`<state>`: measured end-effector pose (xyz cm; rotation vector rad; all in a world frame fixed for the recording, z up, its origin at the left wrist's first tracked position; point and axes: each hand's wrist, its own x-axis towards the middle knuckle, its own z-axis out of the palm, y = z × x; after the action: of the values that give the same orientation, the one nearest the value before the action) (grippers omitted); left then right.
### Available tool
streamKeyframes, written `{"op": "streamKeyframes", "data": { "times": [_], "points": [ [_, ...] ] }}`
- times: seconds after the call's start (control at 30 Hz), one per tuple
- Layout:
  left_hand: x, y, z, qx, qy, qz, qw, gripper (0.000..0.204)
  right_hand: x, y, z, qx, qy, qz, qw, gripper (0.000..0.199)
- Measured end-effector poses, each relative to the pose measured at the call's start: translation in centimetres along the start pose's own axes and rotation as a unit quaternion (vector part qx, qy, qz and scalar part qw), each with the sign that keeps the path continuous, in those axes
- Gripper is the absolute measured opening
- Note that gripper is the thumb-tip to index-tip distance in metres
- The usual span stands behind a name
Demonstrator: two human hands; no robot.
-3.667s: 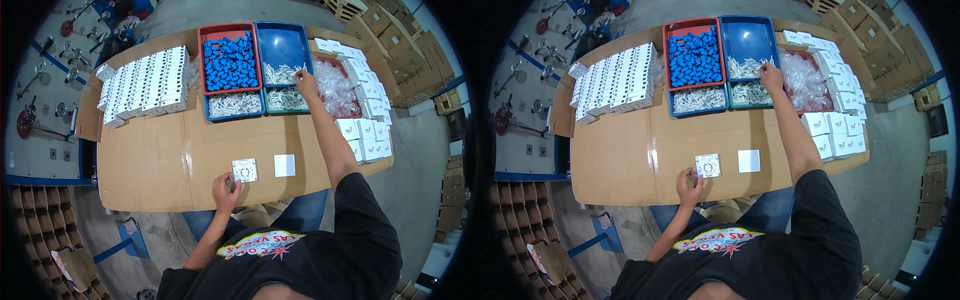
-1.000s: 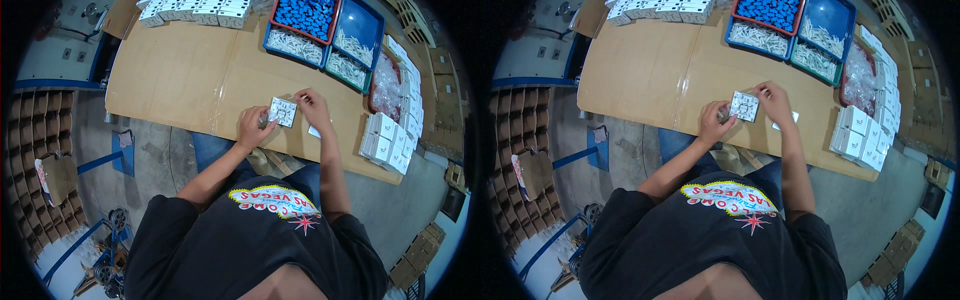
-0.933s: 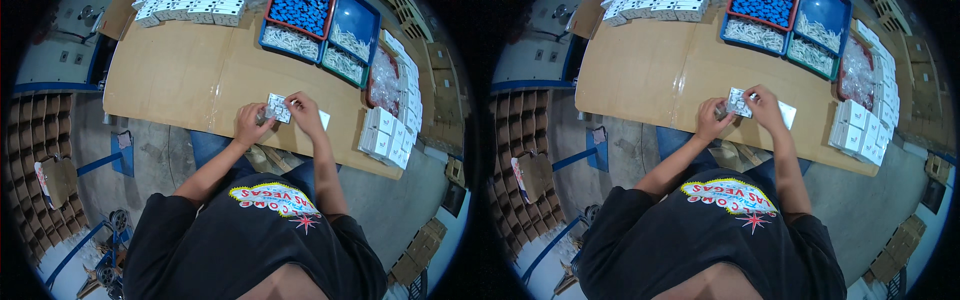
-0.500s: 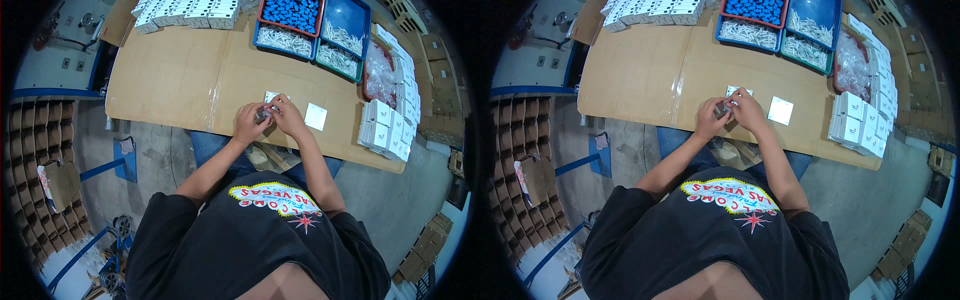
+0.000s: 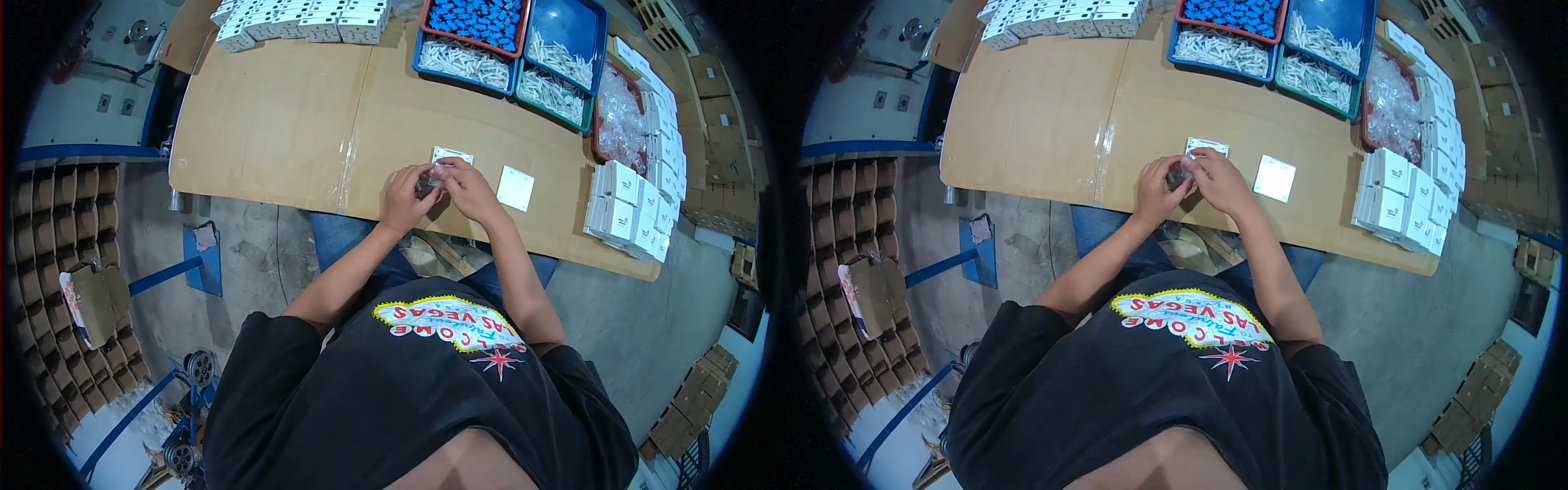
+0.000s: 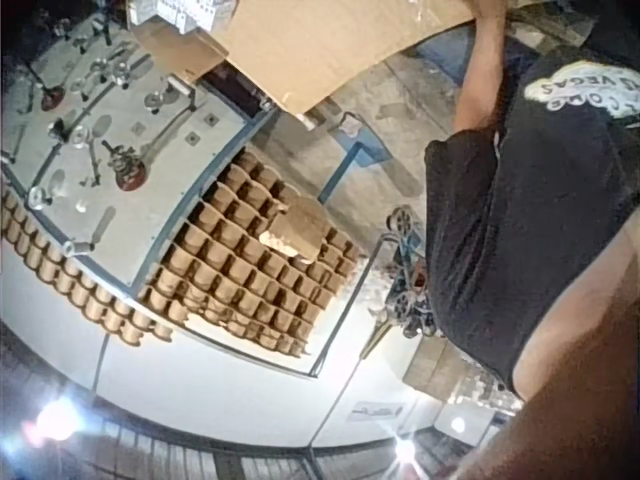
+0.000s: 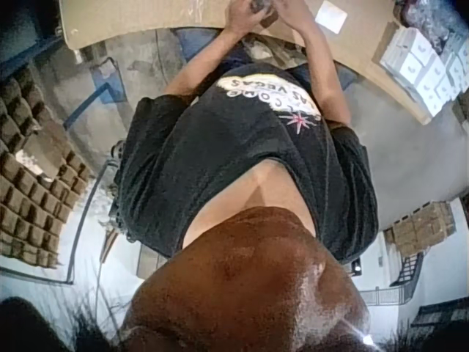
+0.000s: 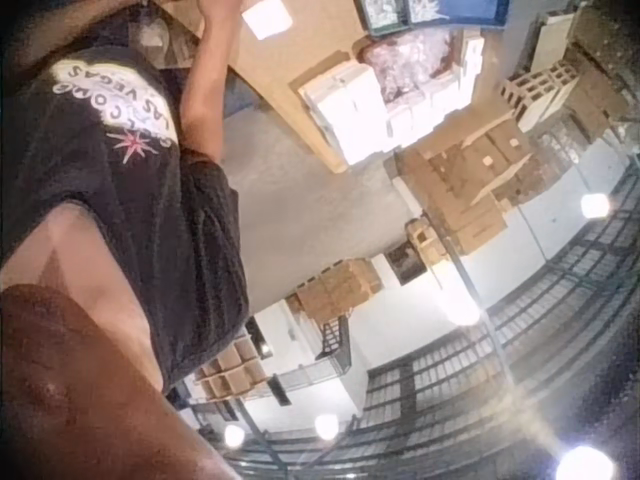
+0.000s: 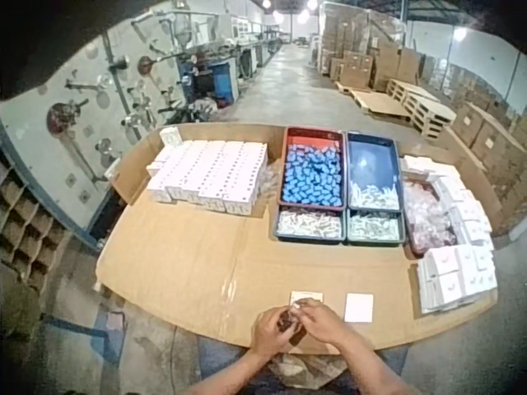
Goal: The person assembles small electrical components by inserting white plastic pieces into a white rectangular housing. They then place a blue plastic cap into the assembly and close the housing. The person repeats this process for multiple units, stacking the finished products on the table.
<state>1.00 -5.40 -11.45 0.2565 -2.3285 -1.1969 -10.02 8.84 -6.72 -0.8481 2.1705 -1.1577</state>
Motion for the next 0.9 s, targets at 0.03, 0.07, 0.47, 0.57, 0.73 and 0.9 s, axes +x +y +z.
{"op": "streamKeyframes", "data": {
  "times": [0.03, 0.07, 0.47, 0.57, 0.73, 0.9],
  "points": [
    [-0.1, -0.3, 0.1, -0.002, -0.007, -0.001, 1.000, 0.043, 0.1, 0.3, 0.2, -0.013, -0.004, -0.013, 1.000, 0.043],
    [-0.2, -0.7, 0.3, -0.004, -0.013, -0.001, 1.000, 0.043, 0.2, 0.8, 0.5, -0.013, -0.003, -0.025, 1.000, 0.045],
    [-0.3, -1.1, 0.6, -0.005, 0.028, 0.038, 0.999, 0.041, 0.1, -0.5, 0.8, -0.051, -0.013, -0.027, 0.998, 0.052],
    [-0.4, -1.3, 0.7, -0.007, 0.036, 0.047, 0.998, 0.039, 0.1, 0.3, 1.5, -0.025, -0.013, -0.029, 0.999, 0.049],
    [-0.4, -0.8, 0.6, -0.006, 0.024, 0.026, 0.999, 0.041, 0.3, 0.4, 1.4, 0.055, -0.004, -0.001, 0.999, 0.053],
    [-0.5, -1.0, 0.5, -0.017, 0.037, 0.045, 0.998, 0.044, 0.3, 0.1, 2.0, -0.029, -0.035, -0.024, 0.999, 0.048]
  ]
}}
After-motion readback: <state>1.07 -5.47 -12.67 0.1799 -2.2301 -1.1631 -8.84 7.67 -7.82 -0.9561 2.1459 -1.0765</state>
